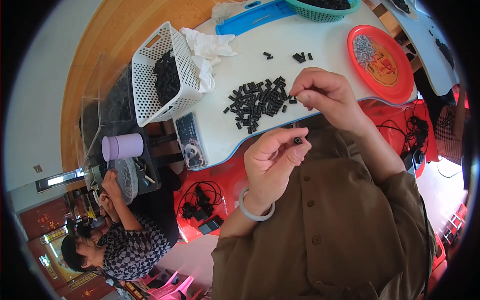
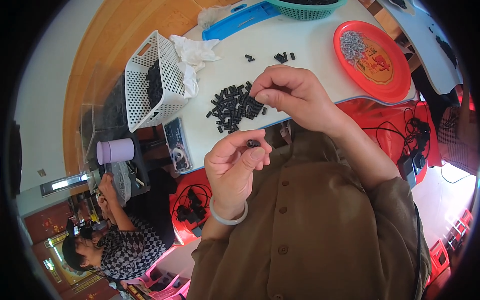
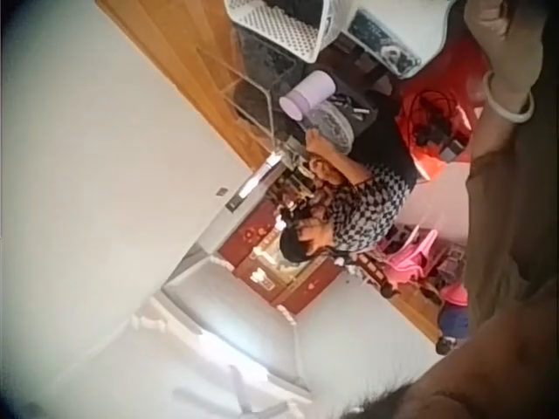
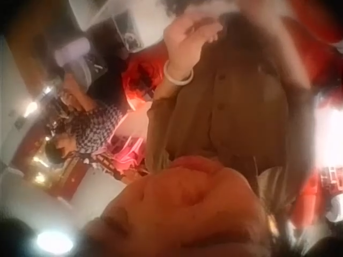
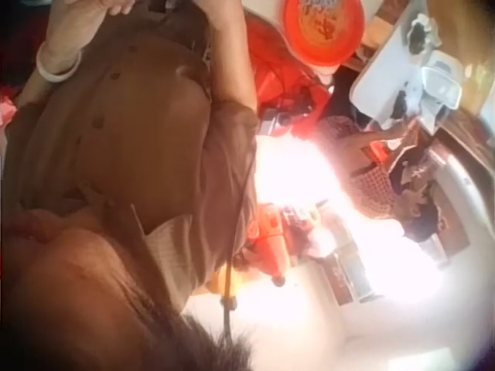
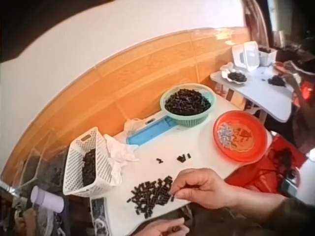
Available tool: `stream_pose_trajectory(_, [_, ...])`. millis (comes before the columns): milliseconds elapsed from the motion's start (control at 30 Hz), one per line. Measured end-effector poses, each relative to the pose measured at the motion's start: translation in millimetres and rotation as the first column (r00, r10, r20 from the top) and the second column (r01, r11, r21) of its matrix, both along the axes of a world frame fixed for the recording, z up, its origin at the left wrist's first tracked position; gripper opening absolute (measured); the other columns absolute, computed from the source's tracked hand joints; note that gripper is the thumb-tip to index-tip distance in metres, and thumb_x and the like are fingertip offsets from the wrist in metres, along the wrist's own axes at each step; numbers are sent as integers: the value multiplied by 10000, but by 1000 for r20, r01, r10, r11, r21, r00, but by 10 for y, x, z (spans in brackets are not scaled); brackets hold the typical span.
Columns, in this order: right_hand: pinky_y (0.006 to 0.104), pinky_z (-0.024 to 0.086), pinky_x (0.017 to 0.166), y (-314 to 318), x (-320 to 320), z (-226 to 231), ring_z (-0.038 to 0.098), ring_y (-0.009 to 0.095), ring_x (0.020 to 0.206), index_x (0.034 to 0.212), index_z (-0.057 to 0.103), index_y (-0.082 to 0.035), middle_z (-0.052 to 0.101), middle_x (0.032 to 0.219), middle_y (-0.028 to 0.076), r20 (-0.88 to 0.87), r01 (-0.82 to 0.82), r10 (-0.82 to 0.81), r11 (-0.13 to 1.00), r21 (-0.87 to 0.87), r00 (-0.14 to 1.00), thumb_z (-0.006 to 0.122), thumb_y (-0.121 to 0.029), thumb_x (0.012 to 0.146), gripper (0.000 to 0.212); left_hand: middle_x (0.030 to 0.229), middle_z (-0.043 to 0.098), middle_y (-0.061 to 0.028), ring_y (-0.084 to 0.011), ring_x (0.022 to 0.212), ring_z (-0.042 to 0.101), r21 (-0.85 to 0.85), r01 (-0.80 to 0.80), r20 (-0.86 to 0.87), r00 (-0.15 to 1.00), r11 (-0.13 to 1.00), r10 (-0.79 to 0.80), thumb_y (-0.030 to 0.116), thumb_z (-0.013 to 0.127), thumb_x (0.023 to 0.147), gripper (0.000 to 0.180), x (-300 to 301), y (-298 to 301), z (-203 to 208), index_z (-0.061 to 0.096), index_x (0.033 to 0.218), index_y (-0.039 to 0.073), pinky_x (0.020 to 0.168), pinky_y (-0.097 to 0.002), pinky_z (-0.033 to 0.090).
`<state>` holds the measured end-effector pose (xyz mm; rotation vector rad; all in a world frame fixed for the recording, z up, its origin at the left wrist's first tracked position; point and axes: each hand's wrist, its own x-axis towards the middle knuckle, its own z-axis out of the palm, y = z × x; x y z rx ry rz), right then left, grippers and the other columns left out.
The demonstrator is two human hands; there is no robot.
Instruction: The person assembles small components by hand, inserting metal inserts into black plastic housings at a workbench.
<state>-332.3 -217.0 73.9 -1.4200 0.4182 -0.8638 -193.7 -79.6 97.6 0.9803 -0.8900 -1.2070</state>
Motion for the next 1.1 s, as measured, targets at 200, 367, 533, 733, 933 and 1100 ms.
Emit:
stream_pose_trajectory(200, [209,414,628,313,-145,245,506,75,734,1005,602,27,569,894,46,161,-133,128,991,24,979,607,-103,910,161,895,624,-55,-56,704,548,-21,75,28,997,997,-75,-38,677,843,238,-14,120,158,638,1078,-59,609,-178,426])
stream_pose_trajectory(367, [213,463,688,399,-147,282,565,86,793,1031,569,46,576,943,61,374,-276,256,961,2,891,598,-22,913,140,907,623,-61,-60,724,563,-38,74,27,997,997,-73,-37,686,837,205,-53,201,182,634,1033,-65,621,-183,438])
stream_pose_trajectory(533, [238,508,694,476,-173,298,606,114,782,1038,575,53,593,967,90,404,-319,265,945,73,876,593,14,902,143,915,631,-67,-65,728,568,-58,51,10,999,997,-50,-23,692,838,167,-99,229,225,626,985,-68,626,-192,452])
stream_pose_trajectory(733, [246,521,645,491,-161,335,614,129,747,1004,597,59,598,973,116,387,-286,235,955,80,892,579,49,894,111,902,632,-63,-66,674,552,-55,49,19,999,997,-48,16,682,860,142,-96,227,216,613,952,-67,585,-199,441])
stream_pose_trajectory(933, [243,520,637,497,-143,337,613,123,742,987,605,54,598,973,114,356,-268,224,960,79,907,573,67,888,105,844,624,-58,-64,626,535,-65,47,106,994,997,-40,63,679,874,144,-82,225,209,621,934,-55,547,-200,420])
stream_pose_trajectory(1100, [241,521,648,510,-110,387,610,118,755,987,604,52,598,974,109,314,-234,203,970,65,927,565,83,884,115,774,606,-49,-73,591,525,-98,9,221,975,995,13,91,674,884,152,-40,225,179,634,942,-43,525,-212,408])
